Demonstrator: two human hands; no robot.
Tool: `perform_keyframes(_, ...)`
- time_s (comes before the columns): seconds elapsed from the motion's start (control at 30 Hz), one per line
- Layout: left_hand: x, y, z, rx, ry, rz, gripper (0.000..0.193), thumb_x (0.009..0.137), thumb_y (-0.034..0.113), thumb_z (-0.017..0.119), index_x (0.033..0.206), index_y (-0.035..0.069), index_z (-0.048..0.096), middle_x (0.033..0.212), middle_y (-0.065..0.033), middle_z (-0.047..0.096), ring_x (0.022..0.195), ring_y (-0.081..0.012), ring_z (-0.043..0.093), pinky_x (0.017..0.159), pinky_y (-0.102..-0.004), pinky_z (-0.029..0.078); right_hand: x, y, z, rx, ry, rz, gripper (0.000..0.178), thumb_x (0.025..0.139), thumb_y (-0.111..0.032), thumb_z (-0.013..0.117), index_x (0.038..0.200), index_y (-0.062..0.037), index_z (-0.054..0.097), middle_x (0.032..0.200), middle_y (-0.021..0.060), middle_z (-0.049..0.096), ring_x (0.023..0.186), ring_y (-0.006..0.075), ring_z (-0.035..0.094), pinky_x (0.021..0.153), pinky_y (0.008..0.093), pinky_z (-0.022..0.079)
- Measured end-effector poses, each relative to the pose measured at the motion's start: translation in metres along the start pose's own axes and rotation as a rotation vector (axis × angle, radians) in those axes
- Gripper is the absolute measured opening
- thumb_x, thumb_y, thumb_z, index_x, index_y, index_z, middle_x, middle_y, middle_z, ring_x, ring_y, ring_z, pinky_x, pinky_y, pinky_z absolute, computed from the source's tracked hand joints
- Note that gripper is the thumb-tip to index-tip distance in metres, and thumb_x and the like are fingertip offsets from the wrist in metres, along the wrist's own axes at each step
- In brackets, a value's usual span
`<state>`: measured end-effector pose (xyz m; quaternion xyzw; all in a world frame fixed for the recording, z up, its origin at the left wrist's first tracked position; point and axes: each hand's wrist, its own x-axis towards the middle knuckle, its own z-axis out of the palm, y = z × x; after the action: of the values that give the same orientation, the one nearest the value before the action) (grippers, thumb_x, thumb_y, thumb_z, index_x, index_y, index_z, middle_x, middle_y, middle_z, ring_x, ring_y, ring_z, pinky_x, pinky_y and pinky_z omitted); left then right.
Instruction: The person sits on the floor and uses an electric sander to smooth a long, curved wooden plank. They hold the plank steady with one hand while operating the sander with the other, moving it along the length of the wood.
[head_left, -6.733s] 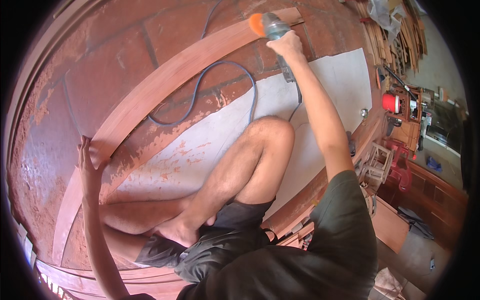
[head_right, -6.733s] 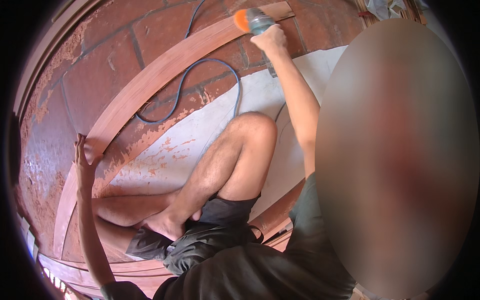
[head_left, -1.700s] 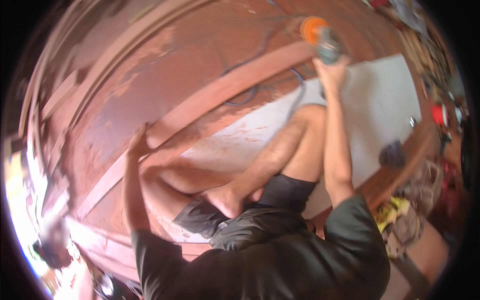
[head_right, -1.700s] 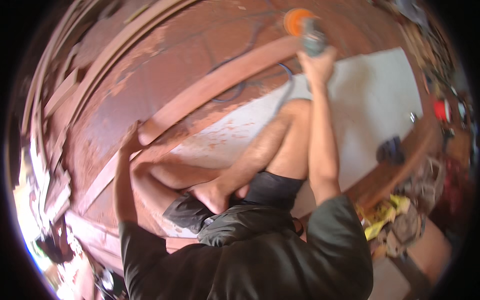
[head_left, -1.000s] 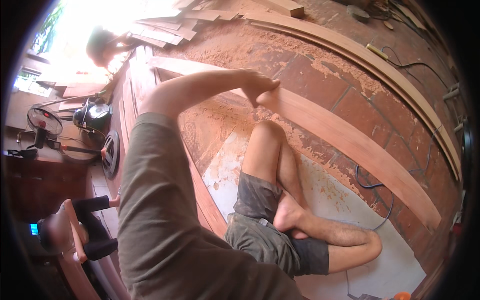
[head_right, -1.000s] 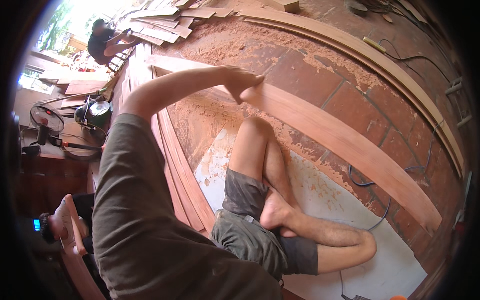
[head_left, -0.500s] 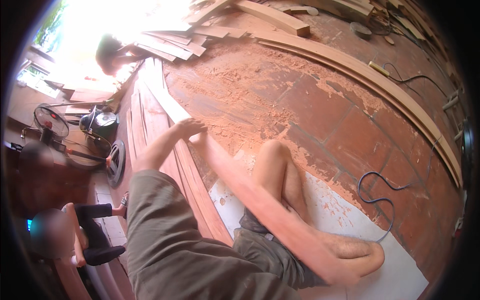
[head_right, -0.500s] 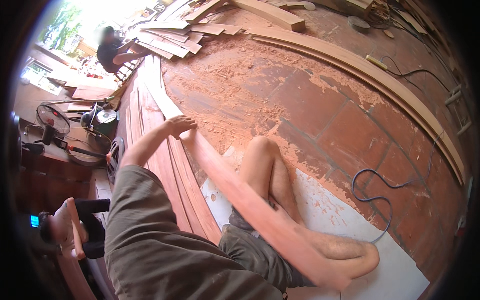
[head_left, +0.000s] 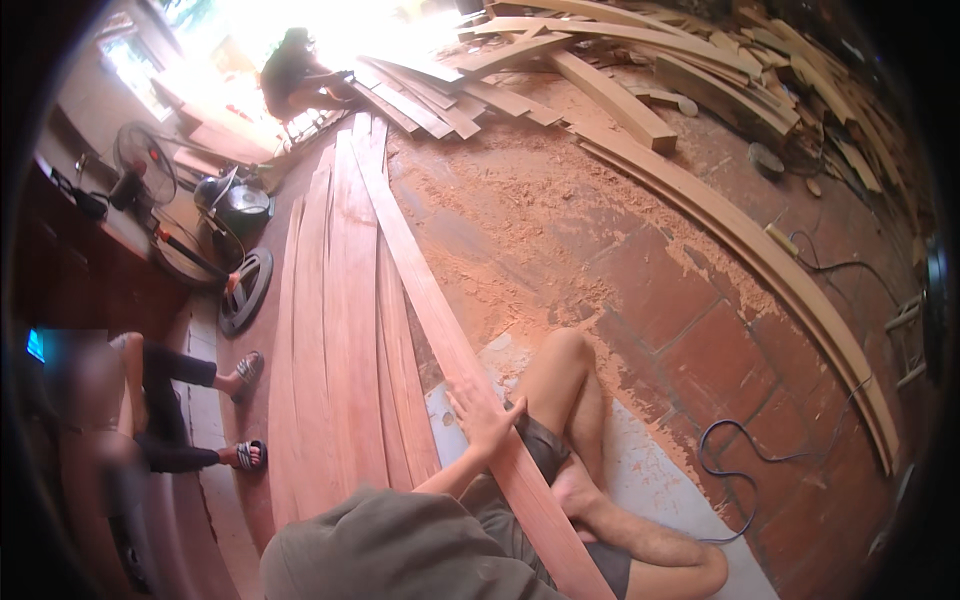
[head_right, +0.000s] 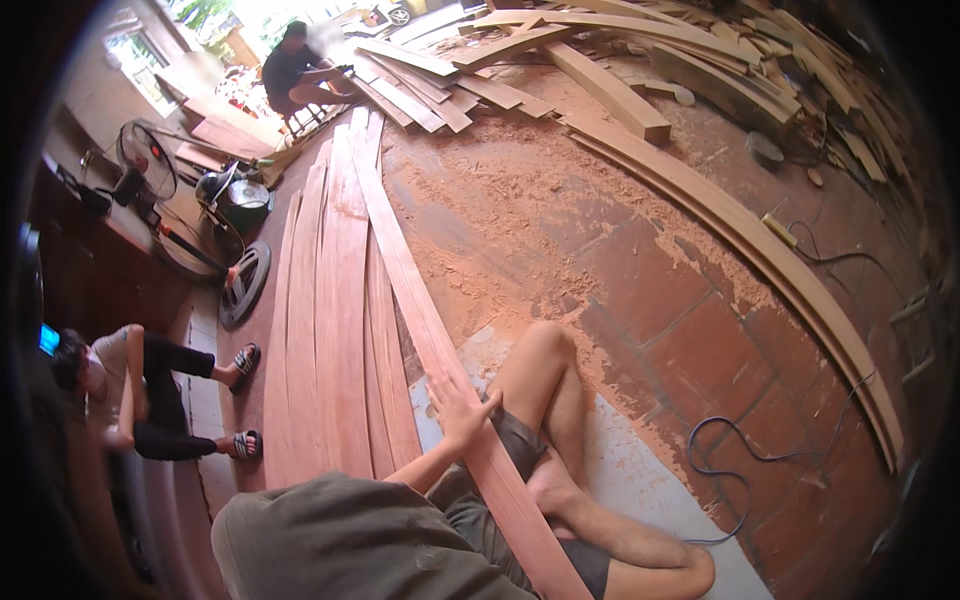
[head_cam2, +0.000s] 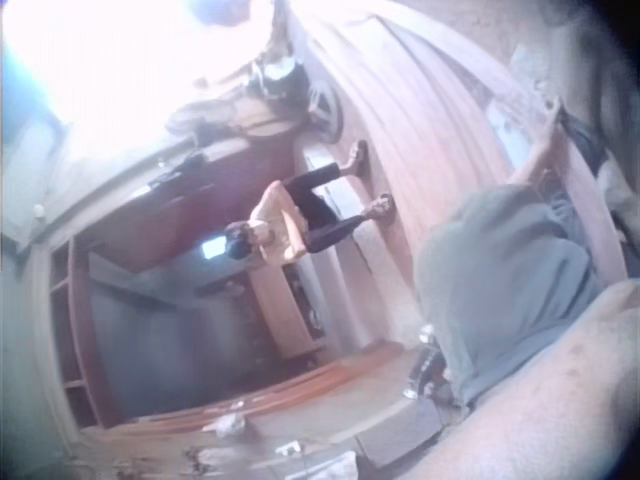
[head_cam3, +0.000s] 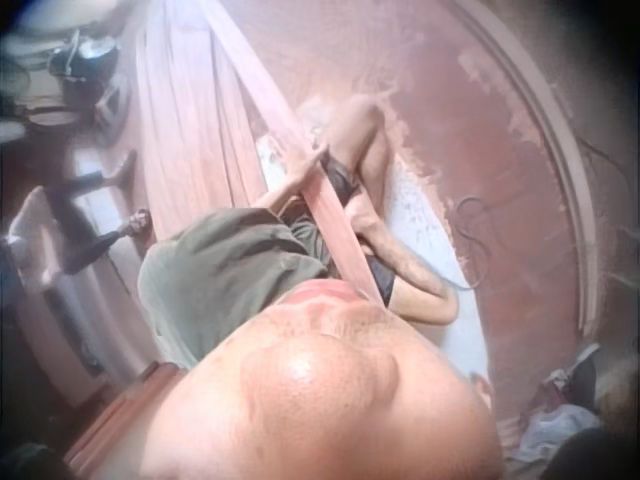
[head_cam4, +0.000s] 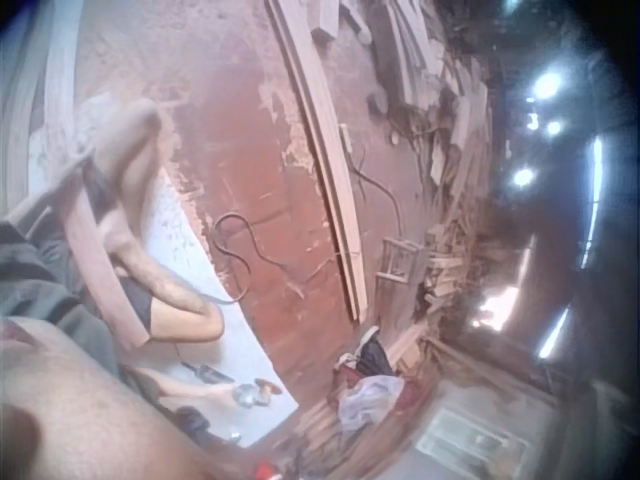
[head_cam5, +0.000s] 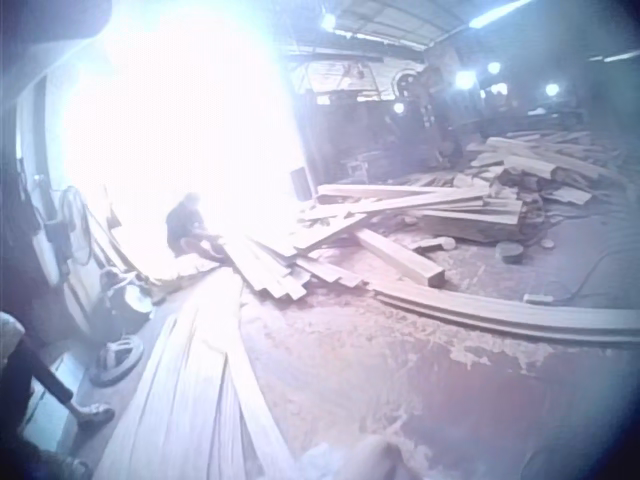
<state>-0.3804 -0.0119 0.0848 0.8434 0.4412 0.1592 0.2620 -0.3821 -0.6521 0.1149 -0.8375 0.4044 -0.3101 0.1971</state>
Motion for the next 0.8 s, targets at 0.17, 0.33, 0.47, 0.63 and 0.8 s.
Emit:
perform_keyframes(0.17,0.009,-0.013,-0.006,0.032,0.018,0.004,0.118,0.069,0.045,0.089,0.157,-0.004,0.028,0.166,-0.0377,0.006,0.155,-0.0521,0.014,0.125,-0.053,0.024,-0.001,-0.009,0.006,0.027,-0.045,-0.012,0.064,0.083,-0.033,0.086,0.132,0.0021,0.066,0.121,0.0179,0.074,0.105,0.0329,0.072,0.094,0.0427,0.055)
perform_keyframes(0.33,0.033,-0.003,-0.003,-0.051,-0.005,-0.019,0.114,0.068,0.039,0.087,0.155,-0.008,0.031,0.166,-0.0388,0.006,0.155,-0.0523,0.016,0.125,-0.0475,0.025,0.012,-0.002,-0.004,0.042,-0.03,-0.009,0.063,0.083,-0.033,0.086,0.132,0.0021,0.066,0.12,0.0179,0.074,0.104,0.0327,0.072,0.093,0.0426,0.055)
perform_keyframes(0.47,0.155,-0.007,-0.03,-0.045,-0.065,0.052,0.101,0.073,0.039,0.081,0.15,-0.011,0.04,0.146,-0.0374,0.05,0.142,-0.0473,0.044,0.122,-0.0515,0.028,0.018,0.016,-0.026,0.035,-0.012,-0.009,0.063,0.083,-0.033,0.086,0.132,0.0021,0.066,0.12,0.018,0.074,0.104,0.0326,0.072,0.093,0.0426,0.055)
perform_keyframes(0.63,0.262,0.004,-0.159,-0.421,-0.253,0.022,0.077,0.078,0.041,0.08,0.137,-0.004,0.057,0.132,-0.0216,0.063,0.123,-0.0324,0.058,0.106,-0.0414,0.045,0.028,0.055,-0.067,-0.005,0.024,0.004,0.062,0.084,-0.032,0.085,0.132,0.0021,0.066,0.12,0.018,0.074,0.103,0.0324,0.072,0.092,0.0425,0.055)
perform_keyframes(0.8,0.173,0.039,-0.269,-0.845,-0.115,-0.016,0.05,0.101,0.028,0.06,0.143,0.002,0.057,0.141,-0.0111,0.059,0.131,-0.0192,0.053,0.114,-0.0293,0.039,0.033,0.109,-0.123,-0.044,0.036,0.166,0.062,0.084,-0.032,0.085,0.132,0.0022,0.066,0.119,0.018,0.074,0.103,0.0323,0.072,0.092,0.0424,0.055)
